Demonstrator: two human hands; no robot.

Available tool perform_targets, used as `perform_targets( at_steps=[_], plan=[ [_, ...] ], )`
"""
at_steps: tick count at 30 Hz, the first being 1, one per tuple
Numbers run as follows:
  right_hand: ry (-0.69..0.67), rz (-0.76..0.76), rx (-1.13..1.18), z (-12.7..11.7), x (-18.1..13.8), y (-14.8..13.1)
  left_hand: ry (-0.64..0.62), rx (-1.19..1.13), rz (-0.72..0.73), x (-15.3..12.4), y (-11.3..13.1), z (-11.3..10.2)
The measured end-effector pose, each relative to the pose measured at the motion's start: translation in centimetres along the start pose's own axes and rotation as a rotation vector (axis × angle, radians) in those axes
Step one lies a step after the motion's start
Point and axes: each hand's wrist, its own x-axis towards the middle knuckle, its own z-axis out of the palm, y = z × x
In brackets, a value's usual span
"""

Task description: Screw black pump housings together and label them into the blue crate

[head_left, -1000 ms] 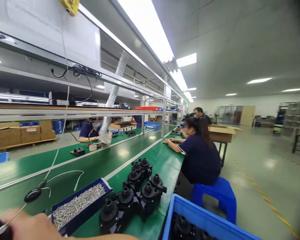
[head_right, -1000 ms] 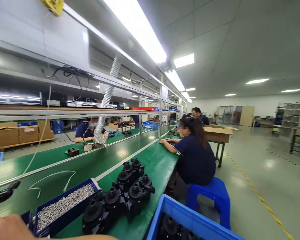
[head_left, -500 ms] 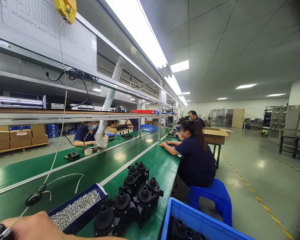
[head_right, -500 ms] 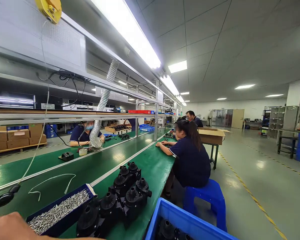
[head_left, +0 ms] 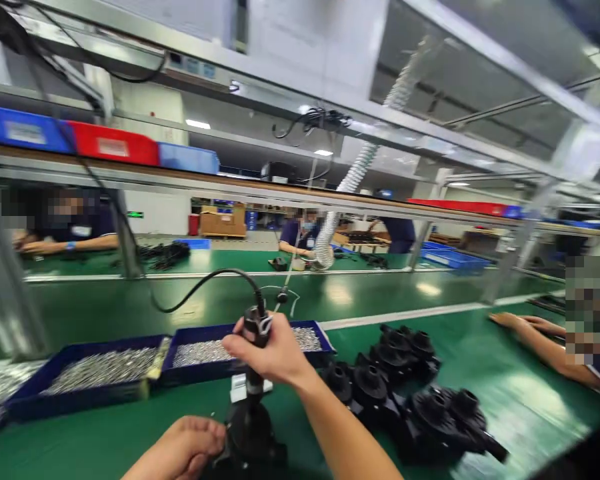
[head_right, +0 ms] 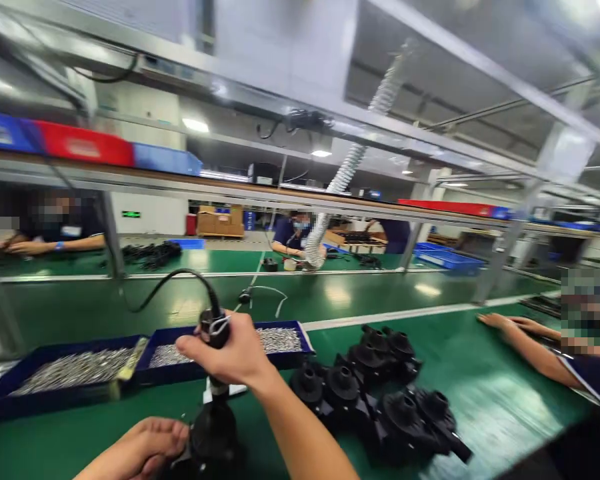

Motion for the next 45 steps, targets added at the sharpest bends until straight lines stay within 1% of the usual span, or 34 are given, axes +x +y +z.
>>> perform_targets(
  at_steps=[2,4,9,13,16,18,21,24,30,38,40,42,45],
  plan=[
    [0.015,-0.015,-0.006,-0.1,0.1,0.1,-0.047,-0.126,-0.012,0.2,-0.2,-0.2],
    [0.029,-0.004,0.022,0.1,0.1,0.4,-0.061,-0.178,-0.031,0.6,-0.1,-0.2],
    [0.022,0.036,0.078,0.8,0.0,1.4,-0.053,-0.195,-0.006,0.8,0.0,-0.2],
    [0.054,0.040,0.089,0.4,-0.3,1.1,-0.052,-0.221,-0.026,0.7,-0.1,0.1],
    [0.150,-0.022,0.193,-0.1,-0.9,0.3,-0.066,-0.233,-0.027,0.7,-0.3,0.8],
    [0.167,-0.073,0.294,-0.2,-1.3,-0.1,-0.068,-0.232,-0.015,0.7,-0.5,1.3],
    [0.082,-0.061,0.358,0.2,-1.6,-0.1,-0.067,-0.230,-0.013,0.6,-0.7,1.8],
    [0.030,-0.018,0.339,0.7,-1.6,0.4,-0.083,-0.225,-0.005,0.6,-0.8,1.8],
    [0.015,0.008,0.330,0.9,-1.2,1.1,-0.088,-0.217,0.026,0.8,-0.9,1.7],
    [-0.018,0.021,0.348,1.6,-1.8,0.6,-0.093,-0.210,0.049,0.8,-0.9,1.6],
    [-0.080,-0.024,0.334,1.7,-1.7,0.6,-0.092,-0.203,0.058,0.9,-1.0,1.5],
    [-0.138,-0.103,0.336,1.9,-1.5,0.6,-0.095,-0.188,0.083,0.9,-1.0,1.4],
    [-0.168,-0.167,0.383,2.1,-1.3,0.7,-0.102,-0.156,0.114,1.0,-1.0,1.2]
  ],
)
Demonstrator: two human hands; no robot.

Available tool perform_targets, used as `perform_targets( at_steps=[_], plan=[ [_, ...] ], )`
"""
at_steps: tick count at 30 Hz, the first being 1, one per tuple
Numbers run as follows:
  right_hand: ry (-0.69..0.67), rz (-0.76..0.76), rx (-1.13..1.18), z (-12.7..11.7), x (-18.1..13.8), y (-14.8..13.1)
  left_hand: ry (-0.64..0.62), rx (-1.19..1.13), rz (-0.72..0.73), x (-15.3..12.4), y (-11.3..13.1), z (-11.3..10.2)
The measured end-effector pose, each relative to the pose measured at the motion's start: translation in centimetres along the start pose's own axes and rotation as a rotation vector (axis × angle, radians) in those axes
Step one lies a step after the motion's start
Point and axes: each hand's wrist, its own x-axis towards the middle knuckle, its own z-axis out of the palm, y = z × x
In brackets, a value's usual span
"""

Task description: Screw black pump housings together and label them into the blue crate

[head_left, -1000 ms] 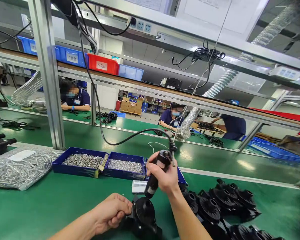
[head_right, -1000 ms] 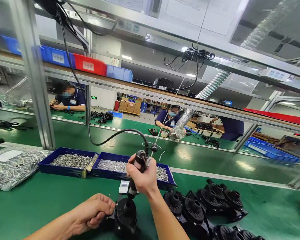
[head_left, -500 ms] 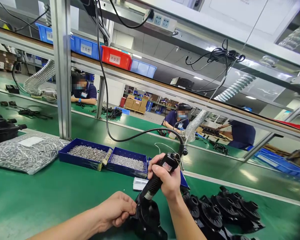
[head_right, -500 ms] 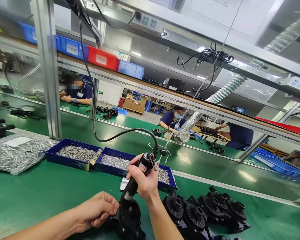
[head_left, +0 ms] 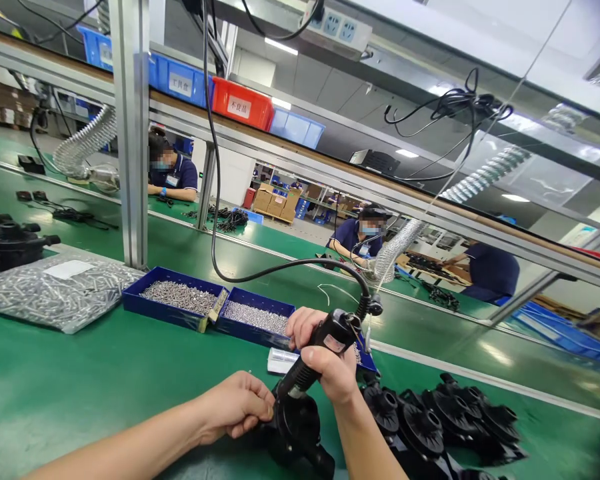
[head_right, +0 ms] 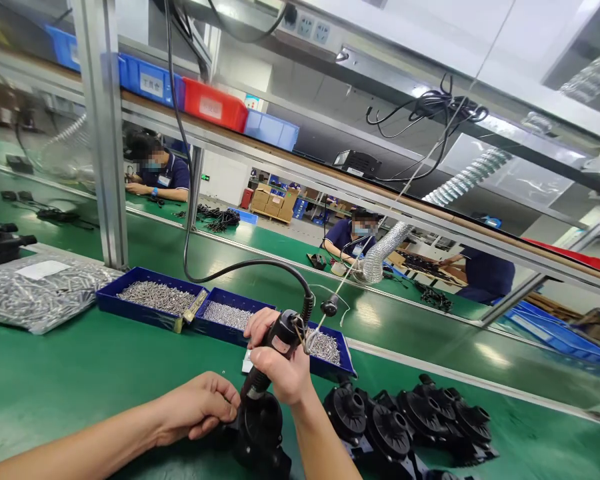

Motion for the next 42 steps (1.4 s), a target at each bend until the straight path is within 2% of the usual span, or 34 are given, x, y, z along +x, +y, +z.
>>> perform_targets(
  at_steps=[4,10,15,17,19,21,23,25,27,32,37,42],
  plan=[
    [-0.007,0.015,0.013,0.3,-0.1,0.1,-0.010,0.009,-0.021,-0.1,0.3,-0.2],
    [-0.005,0.181,0.199,0.3,-0.3,0.4,-0.027,0.030,-0.003,-0.1,0.4,-0.4],
    [-0.033,0.169,0.226,-0.3,-0.3,0.5,-0.058,0.067,0.018,0.1,0.1,-0.8],
    [-0.084,0.173,0.221,-0.5,-0.4,0.4,-0.051,0.189,0.036,0.1,0.4,-1.3],
    [-0.111,0.186,0.189,-0.5,-0.5,0.0,0.084,0.537,0.135,0.0,0.8,-2.2],
    [-0.045,0.204,0.080,-0.2,-0.6,-0.5,0.303,0.949,0.268,-0.1,1.3,-3.3],
    [0.071,0.223,-0.080,0.3,-0.6,-1.2,0.438,1.195,0.329,-0.1,1.6,-4.5],
    [0.151,0.243,-0.205,0.9,-0.5,-1.7,0.435,1.249,0.308,0.0,1.6,-5.3],
    [0.174,0.255,-0.254,1.2,-0.3,-2.2,0.398,1.291,0.306,0.1,1.4,-5.6],
    [0.230,0.250,-0.358,1.2,0.2,-2.3,0.346,1.390,0.310,0.3,1.0,-4.8],
    [0.419,0.259,-0.555,0.6,0.1,-1.4,0.416,1.421,0.231,0.6,0.7,-4.6],
    [0.397,0.247,-0.581,0.4,0.1,-1.0,0.488,1.491,0.131,1.5,-0.2,-3.3]
  ],
)
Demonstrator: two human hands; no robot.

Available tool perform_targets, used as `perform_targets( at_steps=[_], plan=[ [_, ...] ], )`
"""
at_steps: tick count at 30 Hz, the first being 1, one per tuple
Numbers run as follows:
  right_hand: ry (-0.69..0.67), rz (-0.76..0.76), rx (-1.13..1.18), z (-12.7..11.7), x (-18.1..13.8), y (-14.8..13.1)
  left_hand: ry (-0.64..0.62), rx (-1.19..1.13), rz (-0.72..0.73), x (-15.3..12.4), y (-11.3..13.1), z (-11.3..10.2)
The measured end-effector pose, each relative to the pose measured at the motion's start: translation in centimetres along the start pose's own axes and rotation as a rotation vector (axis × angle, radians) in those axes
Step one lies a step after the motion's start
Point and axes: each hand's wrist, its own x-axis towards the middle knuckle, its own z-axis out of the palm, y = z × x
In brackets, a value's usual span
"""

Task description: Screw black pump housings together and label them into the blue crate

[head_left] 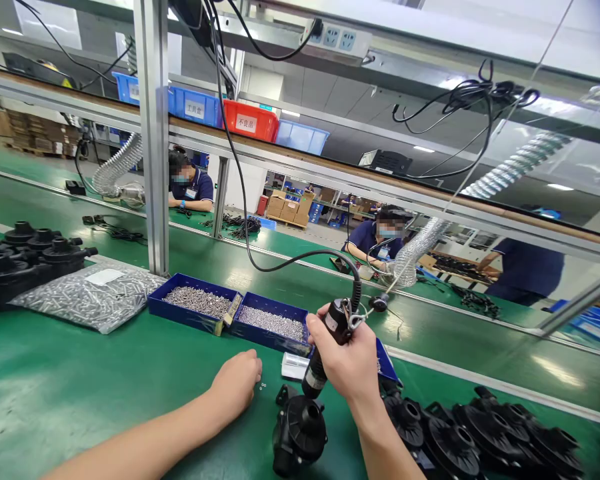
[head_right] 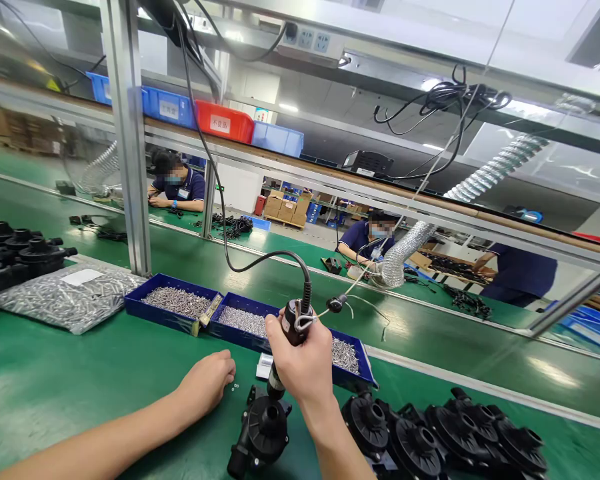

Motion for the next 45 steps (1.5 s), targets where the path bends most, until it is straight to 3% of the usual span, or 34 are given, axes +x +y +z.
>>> perform_targets(
  at_steps=[5,11,16,20,24,29,32,39,45],
  plan=[
    [-0.040,-0.011,0.039,0.1,-0.1,-0.2,0.012,0.116,0.013,-0.3,2.1,0.6],
    [-0.058,-0.021,0.073,0.5,-0.2,-0.2,-0.016,0.115,-0.010,0.1,1.8,0.0],
    [-0.058,-0.023,0.060,0.4,-0.1,-0.4,0.040,0.020,-0.051,0.2,2.3,0.5],
    [-0.047,-0.025,0.056,0.2,0.0,-0.5,0.028,-0.190,-0.059,-0.7,2.1,0.2],
    [-0.010,-0.018,0.007,0.1,0.2,-0.3,-0.096,-0.555,-0.040,-2.1,2.5,0.1],
    [-0.017,-0.011,0.026,-0.2,0.4,0.0,-0.440,-0.956,-0.148,-2.4,3.5,0.8],
    [-0.027,-0.006,0.025,-0.2,0.4,0.0,-0.564,-1.098,-0.179,-2.2,3.3,0.6],
    [-0.059,-0.018,0.032,-0.2,0.2,-0.6,-0.685,-1.275,-0.183,-1.9,2.5,-0.1],
    [-0.229,0.023,0.018,-2.1,0.9,-0.8,-0.677,-1.318,-0.159,-1.9,1.8,-1.2]
  ],
)
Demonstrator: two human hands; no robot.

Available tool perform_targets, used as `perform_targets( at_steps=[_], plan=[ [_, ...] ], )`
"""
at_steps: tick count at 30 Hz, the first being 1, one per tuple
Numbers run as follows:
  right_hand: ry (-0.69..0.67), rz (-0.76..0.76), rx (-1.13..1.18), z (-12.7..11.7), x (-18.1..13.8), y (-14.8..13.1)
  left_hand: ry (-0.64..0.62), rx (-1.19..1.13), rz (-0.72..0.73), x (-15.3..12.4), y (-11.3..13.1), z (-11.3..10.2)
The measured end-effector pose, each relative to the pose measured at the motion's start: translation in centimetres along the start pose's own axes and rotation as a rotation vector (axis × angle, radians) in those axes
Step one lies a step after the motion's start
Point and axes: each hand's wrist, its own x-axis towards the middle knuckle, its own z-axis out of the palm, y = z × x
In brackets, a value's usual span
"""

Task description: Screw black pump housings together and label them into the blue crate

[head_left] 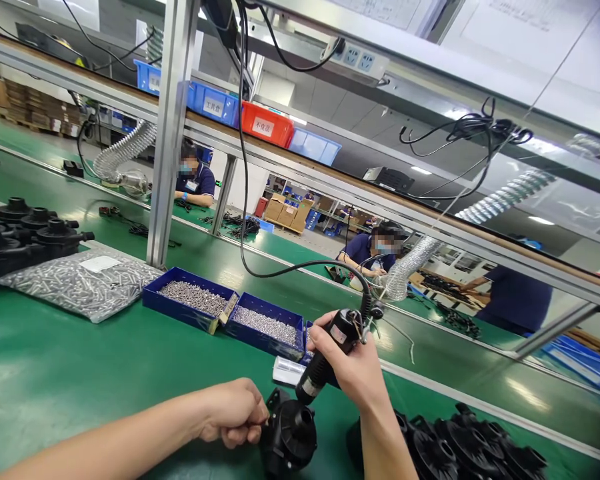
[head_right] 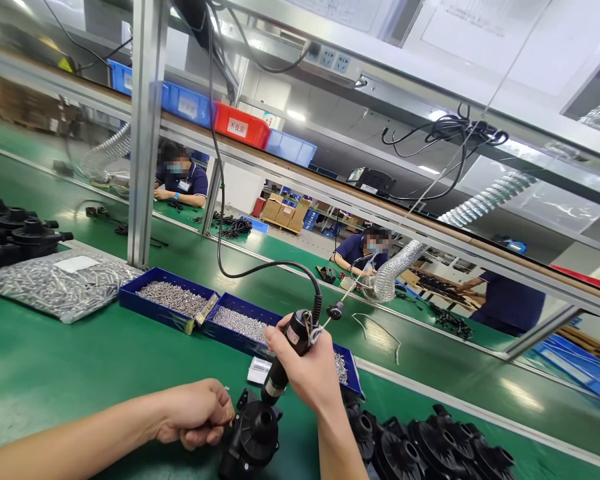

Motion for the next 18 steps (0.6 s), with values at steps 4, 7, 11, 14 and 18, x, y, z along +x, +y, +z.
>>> perform_targets(
  at_steps=[4,7,11,14,18],
  plan=[
    [-0.138,-0.009,0.007,-1.6,-0.2,-0.6,-0.018,0.033,-0.023,-1.4,1.2,-0.7],
    [-0.207,0.025,0.027,-2.3,-0.7,-1.0,0.029,0.137,-0.020,-2.4,1.7,-0.1],
    [-0.272,0.073,0.028,-2.8,-0.8,-0.7,0.165,0.147,0.037,-2.1,1.1,1.6],
    [-0.335,0.076,0.108,-3.1,-0.2,0.2,0.158,0.061,0.018,-1.1,0.3,2.3],
    [-0.361,0.069,0.250,-2.9,0.7,1.3,0.140,-0.041,-0.017,-0.4,-0.1,2.5]
  ],
)
